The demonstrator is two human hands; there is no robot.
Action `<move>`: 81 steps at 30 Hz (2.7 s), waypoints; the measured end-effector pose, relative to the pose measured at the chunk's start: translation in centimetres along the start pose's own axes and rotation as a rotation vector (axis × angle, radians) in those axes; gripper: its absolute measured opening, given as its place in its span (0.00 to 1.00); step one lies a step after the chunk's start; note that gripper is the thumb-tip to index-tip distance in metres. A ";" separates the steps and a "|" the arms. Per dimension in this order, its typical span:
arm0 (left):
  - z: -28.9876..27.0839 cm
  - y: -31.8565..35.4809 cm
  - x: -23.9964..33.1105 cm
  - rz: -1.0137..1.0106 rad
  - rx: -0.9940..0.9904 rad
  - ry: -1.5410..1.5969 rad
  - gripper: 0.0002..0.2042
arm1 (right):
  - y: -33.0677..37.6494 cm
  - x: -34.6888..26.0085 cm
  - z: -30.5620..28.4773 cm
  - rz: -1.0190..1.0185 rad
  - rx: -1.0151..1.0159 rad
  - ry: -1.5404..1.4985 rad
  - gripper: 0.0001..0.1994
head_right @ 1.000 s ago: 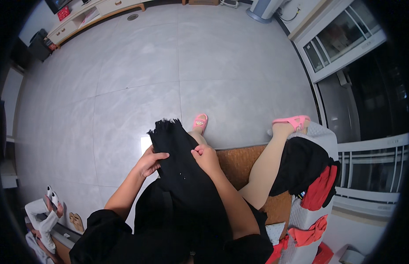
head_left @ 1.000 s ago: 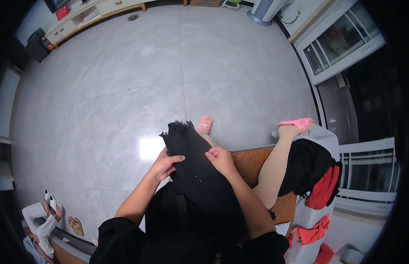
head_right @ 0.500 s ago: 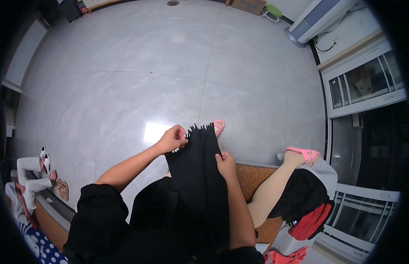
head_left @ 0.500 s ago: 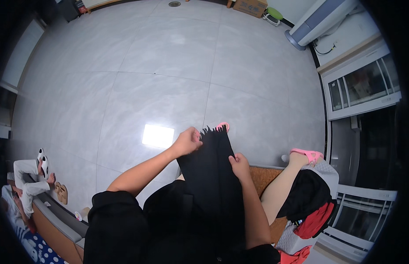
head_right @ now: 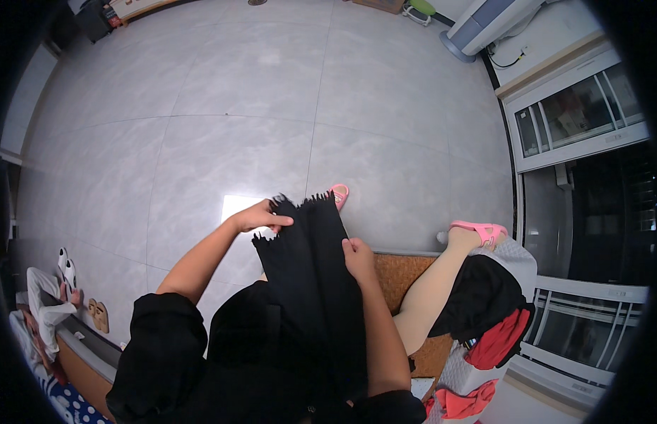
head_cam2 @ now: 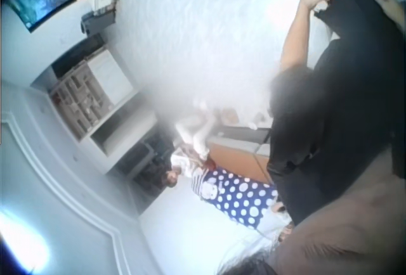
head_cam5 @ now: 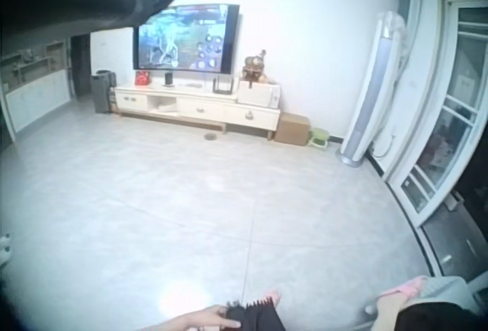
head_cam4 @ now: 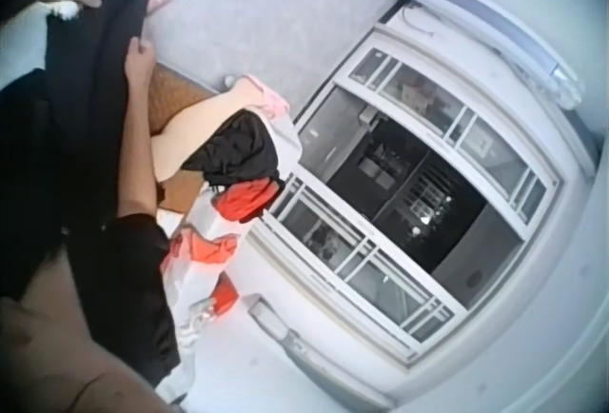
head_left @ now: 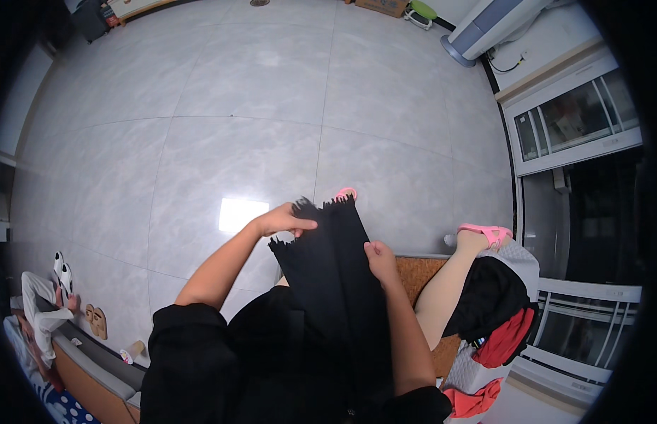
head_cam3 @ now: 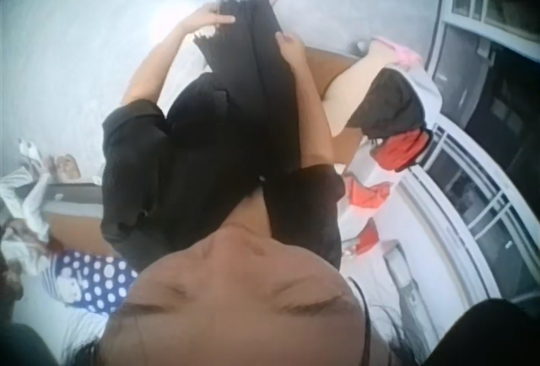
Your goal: The person sits on a woven mat on the floor and folds several pieces of clothing by hand. They handle a black pair of shorts, a red t-shirt, and a black t-shirt, smoothing and folding each item into a neat stack.
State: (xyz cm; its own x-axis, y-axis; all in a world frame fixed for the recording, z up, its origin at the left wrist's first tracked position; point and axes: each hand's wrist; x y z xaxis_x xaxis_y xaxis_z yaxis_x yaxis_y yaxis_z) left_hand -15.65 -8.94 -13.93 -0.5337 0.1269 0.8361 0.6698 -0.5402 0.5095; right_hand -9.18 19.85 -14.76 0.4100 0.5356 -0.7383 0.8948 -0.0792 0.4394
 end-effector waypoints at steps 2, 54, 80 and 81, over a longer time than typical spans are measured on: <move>-2.0 2.0 1.7 -0.023 -0.063 -0.078 0.15 | -0.3 0.2 -0.7 -0.033 0.025 -0.082 0.13; 5.6 8.3 -9.4 -0.085 0.161 1.069 0.18 | 6.5 -3.1 2.2 -0.196 0.400 0.275 0.13; 0.4 5.7 6.5 0.441 -0.208 1.063 0.20 | 19.6 -2.4 0.9 -0.329 0.594 0.417 0.22; 0.3 5.1 7.0 0.421 -0.199 1.017 0.20 | 18.8 -0.8 1.8 -0.340 0.582 0.428 0.22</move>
State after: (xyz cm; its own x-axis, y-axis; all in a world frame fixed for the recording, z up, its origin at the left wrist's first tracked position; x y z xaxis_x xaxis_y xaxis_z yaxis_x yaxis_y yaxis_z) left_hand -15.82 -10.53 -5.43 -0.5185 -0.7880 0.3321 0.8507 -0.5146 0.1071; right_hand 7.63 16.44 -6.86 0.1001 0.8760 -0.4718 0.9556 -0.2167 -0.1996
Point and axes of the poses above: each hand's wrist, its own y-axis away from the middle knuckle, its own z-axis out of the palm, x = y × z, and after that the axes turned 1 degree about -y, right-handed
